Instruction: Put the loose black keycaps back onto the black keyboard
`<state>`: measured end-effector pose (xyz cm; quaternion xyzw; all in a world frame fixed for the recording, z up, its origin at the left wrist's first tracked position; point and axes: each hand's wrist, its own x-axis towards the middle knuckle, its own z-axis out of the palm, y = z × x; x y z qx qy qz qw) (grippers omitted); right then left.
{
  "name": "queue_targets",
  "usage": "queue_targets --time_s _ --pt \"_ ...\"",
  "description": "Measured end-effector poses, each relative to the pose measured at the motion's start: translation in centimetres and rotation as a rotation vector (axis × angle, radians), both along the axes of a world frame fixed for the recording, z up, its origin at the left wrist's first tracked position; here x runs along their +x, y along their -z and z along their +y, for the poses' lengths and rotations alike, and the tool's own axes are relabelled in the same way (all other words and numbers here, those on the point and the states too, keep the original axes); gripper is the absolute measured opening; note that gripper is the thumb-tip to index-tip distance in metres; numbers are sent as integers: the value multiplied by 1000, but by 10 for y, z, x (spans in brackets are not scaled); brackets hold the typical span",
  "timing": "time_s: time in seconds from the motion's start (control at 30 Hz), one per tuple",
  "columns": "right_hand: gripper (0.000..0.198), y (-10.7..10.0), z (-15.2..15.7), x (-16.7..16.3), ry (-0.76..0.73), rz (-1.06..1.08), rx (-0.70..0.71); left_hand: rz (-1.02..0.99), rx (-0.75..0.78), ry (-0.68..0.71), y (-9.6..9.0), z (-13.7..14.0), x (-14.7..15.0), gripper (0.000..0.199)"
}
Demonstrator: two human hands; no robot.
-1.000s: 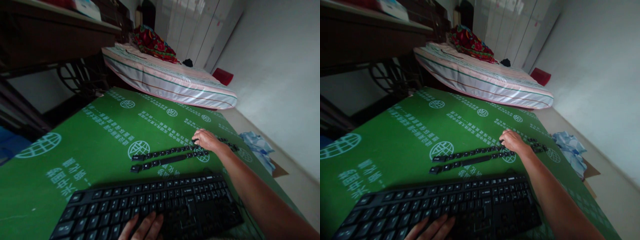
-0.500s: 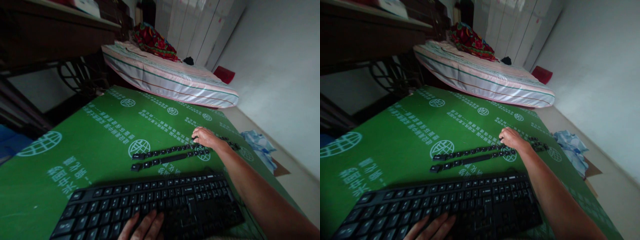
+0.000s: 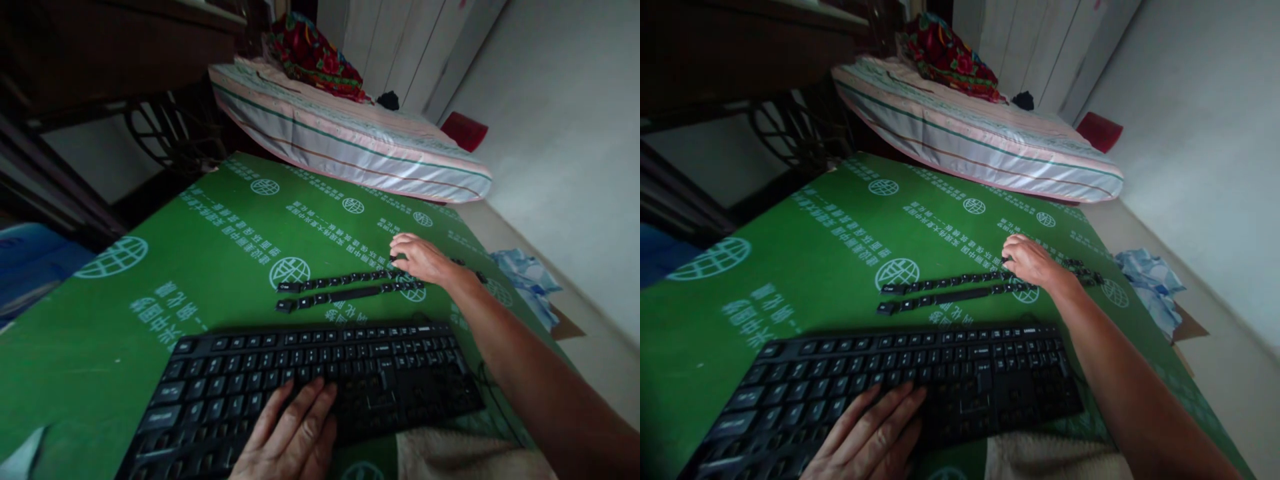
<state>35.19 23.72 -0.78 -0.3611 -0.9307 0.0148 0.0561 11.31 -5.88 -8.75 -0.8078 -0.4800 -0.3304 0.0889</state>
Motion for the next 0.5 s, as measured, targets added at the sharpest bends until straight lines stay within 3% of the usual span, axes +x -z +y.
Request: queue_targets --time_s 0.23,0.37,0.5 --pt "7 -21 -106 -13 -227 170 -3 -49 -57 69 -3 -6 1 18" --pt "9 -15 -163 -23 -224 196 -52 -11 -79 105 -9 -12 2 19" --pt "10 -6 -192 -32 -207 190 -45 63 -65 153 -20 -15 2 20"
